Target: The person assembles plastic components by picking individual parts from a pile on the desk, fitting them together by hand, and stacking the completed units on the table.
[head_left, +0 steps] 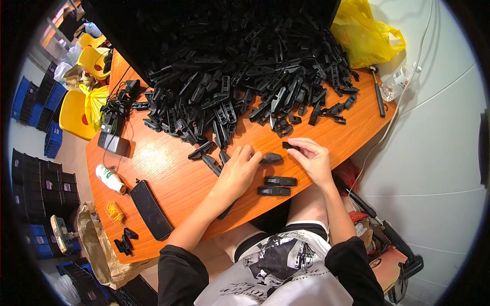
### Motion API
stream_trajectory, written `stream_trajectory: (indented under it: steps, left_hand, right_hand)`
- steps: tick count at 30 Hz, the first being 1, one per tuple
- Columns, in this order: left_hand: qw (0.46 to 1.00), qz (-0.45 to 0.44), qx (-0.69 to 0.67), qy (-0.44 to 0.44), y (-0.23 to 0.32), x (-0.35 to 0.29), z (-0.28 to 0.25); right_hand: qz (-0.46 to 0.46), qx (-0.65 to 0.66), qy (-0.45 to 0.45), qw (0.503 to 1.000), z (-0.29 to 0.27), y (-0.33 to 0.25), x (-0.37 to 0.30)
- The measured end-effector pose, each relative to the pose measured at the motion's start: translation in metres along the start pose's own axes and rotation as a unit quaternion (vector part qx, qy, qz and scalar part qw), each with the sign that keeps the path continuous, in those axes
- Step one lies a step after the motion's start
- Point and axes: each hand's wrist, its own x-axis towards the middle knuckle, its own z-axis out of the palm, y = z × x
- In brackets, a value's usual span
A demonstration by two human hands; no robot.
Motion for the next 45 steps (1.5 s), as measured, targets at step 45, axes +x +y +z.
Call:
stream_trajectory:
  steps: [45]
  left_hand:
    - [0.992, -0.055, -0.110, 0.024, -0.024, 0.006, 0.003]
  right_hand:
    - [-0.161, -0.221, -0.130, 0.953, 0.007, -0.005, 0.013]
